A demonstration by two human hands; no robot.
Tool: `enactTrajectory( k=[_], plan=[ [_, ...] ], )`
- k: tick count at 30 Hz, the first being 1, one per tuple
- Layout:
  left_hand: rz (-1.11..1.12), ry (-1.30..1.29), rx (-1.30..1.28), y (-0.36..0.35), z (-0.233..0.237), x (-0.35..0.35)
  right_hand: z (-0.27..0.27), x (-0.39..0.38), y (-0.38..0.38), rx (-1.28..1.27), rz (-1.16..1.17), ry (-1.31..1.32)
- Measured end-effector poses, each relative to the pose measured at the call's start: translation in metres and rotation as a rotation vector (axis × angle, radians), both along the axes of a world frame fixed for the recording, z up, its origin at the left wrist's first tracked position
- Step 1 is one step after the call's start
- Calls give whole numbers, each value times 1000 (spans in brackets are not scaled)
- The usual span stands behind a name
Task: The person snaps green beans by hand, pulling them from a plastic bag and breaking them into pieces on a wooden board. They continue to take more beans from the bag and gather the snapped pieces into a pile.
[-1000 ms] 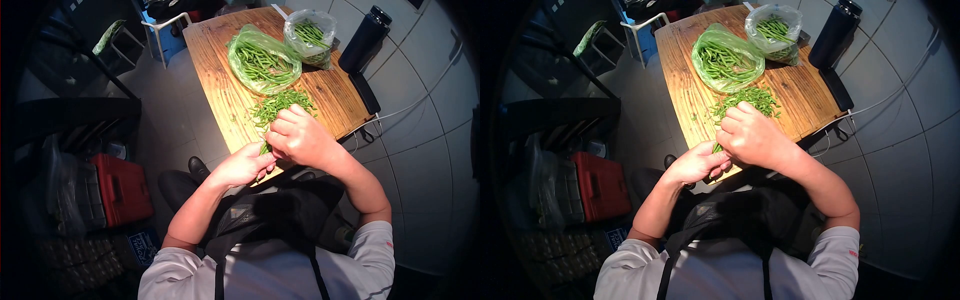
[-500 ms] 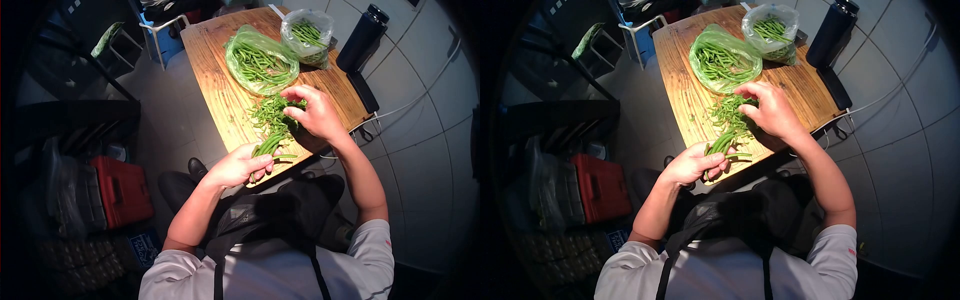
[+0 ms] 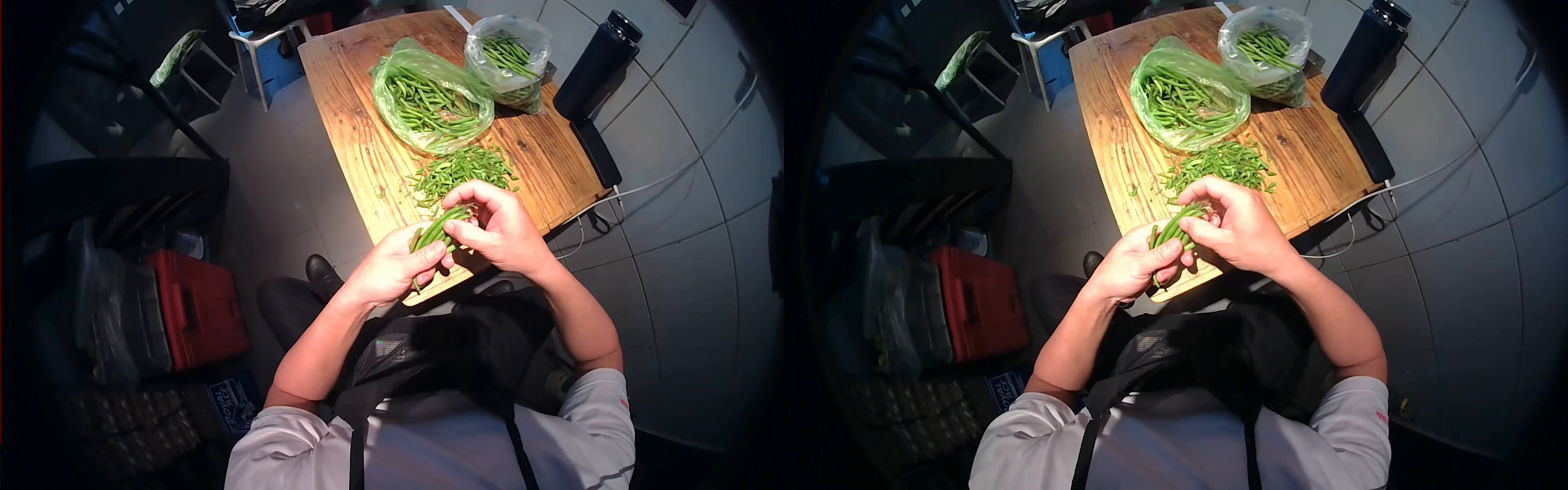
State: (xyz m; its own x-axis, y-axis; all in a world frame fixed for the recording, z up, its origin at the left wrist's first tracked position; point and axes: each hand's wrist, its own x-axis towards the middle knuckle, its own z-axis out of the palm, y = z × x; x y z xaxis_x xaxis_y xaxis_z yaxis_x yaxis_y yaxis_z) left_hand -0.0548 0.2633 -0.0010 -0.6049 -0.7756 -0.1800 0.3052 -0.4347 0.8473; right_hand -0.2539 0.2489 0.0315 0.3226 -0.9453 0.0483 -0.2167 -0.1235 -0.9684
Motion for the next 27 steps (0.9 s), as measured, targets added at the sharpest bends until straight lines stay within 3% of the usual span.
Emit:
enactTrajectory(
  k=[2, 5, 11, 19, 23, 27],
  plan=[
    [-48, 30, -14, 1, -6, 0, -14, 11, 1, -95, -81, -190],
    [-92, 54, -17, 1, -16, 0, -6, 12, 6, 28, -61, -110],
    [9, 127, 82, 5, -16, -4, -12, 10, 3, -54, -65, -86],
    [74, 59, 18, 1, -14, -5, -13, 13, -2, -129, -68, -259],
    [172, 137, 86, 2, -14, -10, -15, 8, -3, -140, -56, -182],
    [185, 209, 171, 2, -14, -11, -10, 10, -2, -50, -59, -267]
  ],
)
